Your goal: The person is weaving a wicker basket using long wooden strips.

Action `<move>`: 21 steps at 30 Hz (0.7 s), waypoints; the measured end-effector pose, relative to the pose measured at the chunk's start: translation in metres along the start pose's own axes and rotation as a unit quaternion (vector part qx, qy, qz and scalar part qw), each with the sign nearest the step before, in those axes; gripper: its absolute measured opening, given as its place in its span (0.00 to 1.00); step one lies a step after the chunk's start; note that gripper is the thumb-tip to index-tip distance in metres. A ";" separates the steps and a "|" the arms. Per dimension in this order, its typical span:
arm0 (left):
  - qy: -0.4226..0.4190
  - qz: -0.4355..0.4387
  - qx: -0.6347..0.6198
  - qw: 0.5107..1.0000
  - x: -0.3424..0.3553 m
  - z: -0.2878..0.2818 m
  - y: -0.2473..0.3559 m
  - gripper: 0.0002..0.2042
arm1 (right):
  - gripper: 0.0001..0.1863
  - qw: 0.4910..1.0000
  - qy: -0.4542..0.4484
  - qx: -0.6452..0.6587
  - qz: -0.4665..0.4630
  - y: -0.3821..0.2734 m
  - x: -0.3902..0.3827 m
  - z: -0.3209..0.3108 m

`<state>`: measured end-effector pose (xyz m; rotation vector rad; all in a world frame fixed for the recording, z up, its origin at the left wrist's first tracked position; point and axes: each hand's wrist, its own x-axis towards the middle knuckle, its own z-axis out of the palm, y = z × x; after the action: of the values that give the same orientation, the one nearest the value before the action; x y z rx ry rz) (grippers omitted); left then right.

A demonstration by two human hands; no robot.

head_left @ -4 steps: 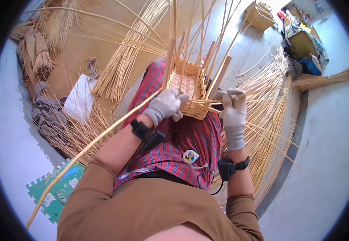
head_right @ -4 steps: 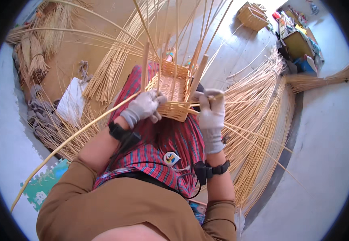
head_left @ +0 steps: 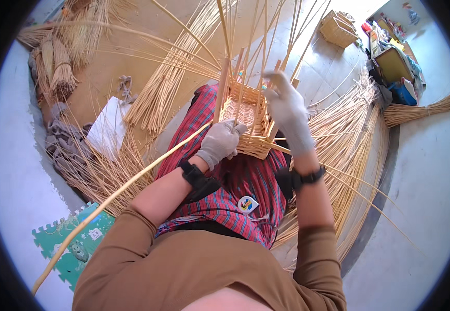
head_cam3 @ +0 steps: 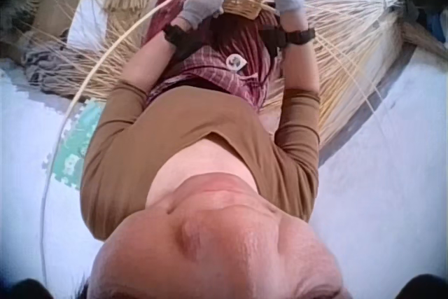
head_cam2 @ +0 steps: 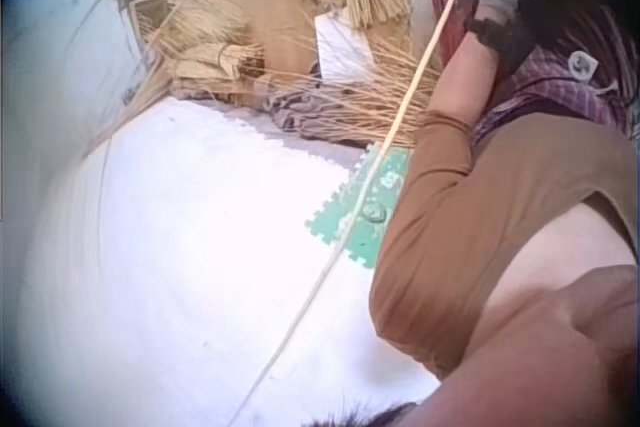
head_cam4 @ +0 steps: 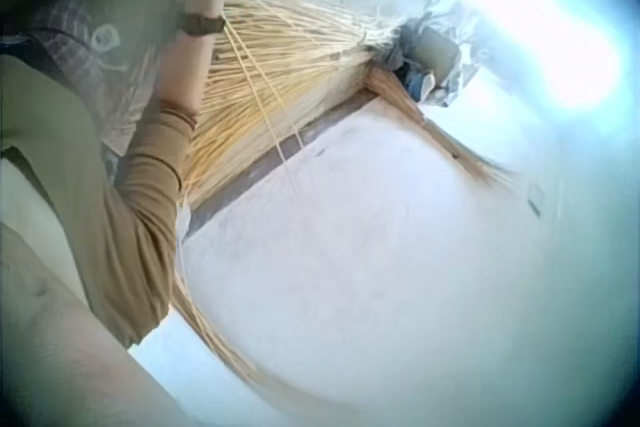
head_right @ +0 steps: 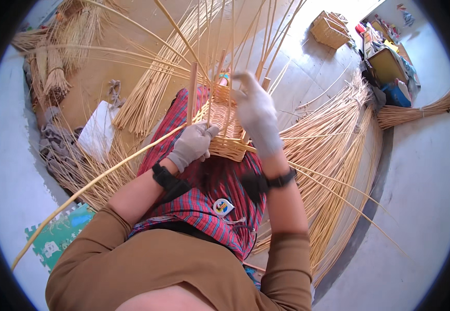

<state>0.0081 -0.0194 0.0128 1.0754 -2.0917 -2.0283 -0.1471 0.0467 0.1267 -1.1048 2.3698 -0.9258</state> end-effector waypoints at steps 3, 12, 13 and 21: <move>0.074 -0.030 0.009 0.997 -0.004 0.007 0.008 0.21 | 0.32 0.951 0.136 -0.103 -0.258 0.013 0.072 0.052; 0.047 -0.035 0.002 0.998 0.004 -0.015 0.010 0.11 | 0.12 0.858 0.329 0.371 -0.134 0.079 -0.098 0.061; 0.048 -0.004 -0.041 0.998 0.003 -0.016 0.001 0.11 | 0.14 0.857 0.303 0.417 -0.007 0.068 -0.116 0.055; 0.121 0.199 -0.266 0.935 -0.024 -0.047 -0.066 0.09 | 0.24 0.908 0.098 0.118 -0.389 -0.033 -0.094 0.047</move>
<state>0.0779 -0.0422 -0.0289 0.6935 -1.3742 -1.9557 -0.0434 0.0848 0.1206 -1.9721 1.8500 -1.5884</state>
